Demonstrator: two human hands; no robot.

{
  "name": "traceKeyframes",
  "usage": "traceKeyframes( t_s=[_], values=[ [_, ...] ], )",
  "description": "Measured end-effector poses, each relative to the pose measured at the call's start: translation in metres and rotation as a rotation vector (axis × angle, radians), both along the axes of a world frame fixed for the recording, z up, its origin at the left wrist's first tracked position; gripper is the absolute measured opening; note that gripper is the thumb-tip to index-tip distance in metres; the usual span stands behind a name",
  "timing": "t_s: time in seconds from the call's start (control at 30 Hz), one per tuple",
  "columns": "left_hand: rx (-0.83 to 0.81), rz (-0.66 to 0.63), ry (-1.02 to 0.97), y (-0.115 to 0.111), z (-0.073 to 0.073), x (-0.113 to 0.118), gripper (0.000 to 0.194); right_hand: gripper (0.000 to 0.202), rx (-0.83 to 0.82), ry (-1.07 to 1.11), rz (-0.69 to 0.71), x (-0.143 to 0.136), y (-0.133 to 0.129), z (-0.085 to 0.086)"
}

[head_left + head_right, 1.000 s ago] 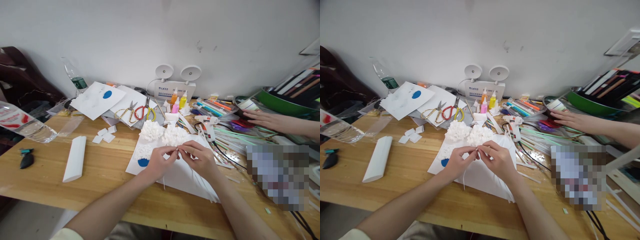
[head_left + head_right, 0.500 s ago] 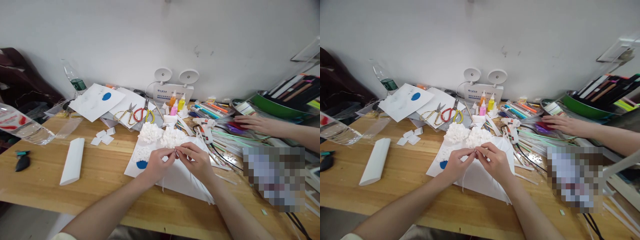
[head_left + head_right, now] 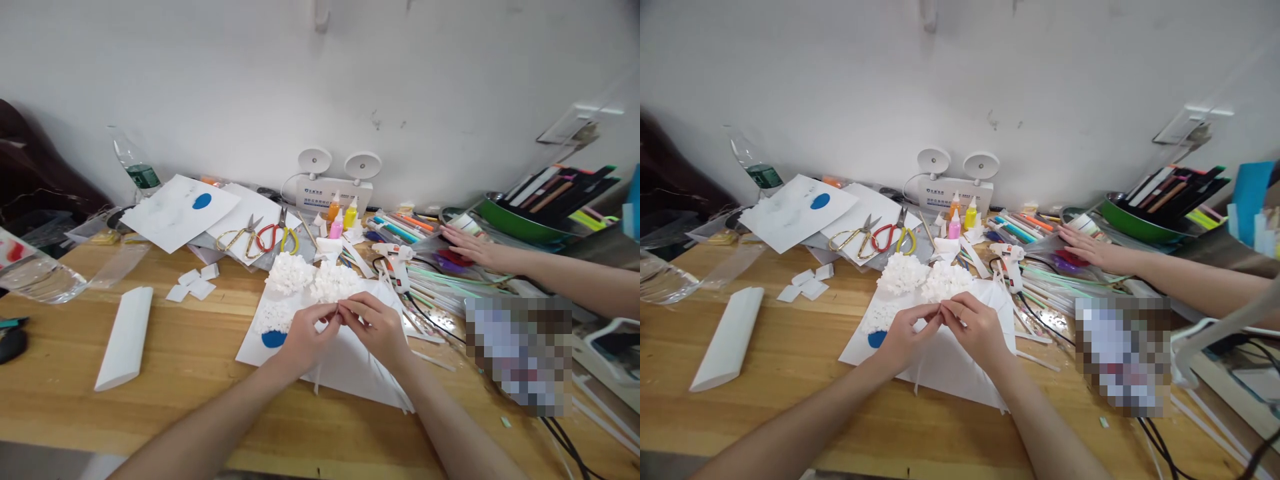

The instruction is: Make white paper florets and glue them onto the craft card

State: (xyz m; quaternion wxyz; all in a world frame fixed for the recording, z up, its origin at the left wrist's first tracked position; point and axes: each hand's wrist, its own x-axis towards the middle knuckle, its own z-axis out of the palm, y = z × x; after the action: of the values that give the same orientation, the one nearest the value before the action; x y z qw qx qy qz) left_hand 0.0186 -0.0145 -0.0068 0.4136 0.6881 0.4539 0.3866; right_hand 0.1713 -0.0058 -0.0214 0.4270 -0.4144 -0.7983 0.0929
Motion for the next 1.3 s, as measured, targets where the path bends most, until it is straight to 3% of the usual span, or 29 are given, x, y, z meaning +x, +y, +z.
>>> traceKeyframes(
  t_s=[0.2,0.5,0.8,1.03,1.3],
  values=[
    [-0.081,-0.010,-0.063,0.002,0.000,0.001,0.023,0.016,-0.025,0.025,-0.015,-0.003,-0.001,0.001],
    [-0.110,0.144,-0.204,0.002,-0.003,-0.001,0.017,0.015,-0.437,0.348,-0.017,-0.010,-0.005,0.013],
    [-0.046,0.116,-0.131,0.001,0.001,0.000,0.022,0.021,-0.659,0.526,-0.040,-0.014,-0.006,0.012],
    [-0.028,0.145,-0.116,0.001,0.000,0.000,0.020,0.021,-0.698,0.626,0.019,-0.015,-0.006,0.010],
    [-0.011,0.145,-0.107,0.001,-0.003,0.000,0.017,0.019,-0.710,0.629,-0.011,-0.015,-0.006,0.010]
  ],
)
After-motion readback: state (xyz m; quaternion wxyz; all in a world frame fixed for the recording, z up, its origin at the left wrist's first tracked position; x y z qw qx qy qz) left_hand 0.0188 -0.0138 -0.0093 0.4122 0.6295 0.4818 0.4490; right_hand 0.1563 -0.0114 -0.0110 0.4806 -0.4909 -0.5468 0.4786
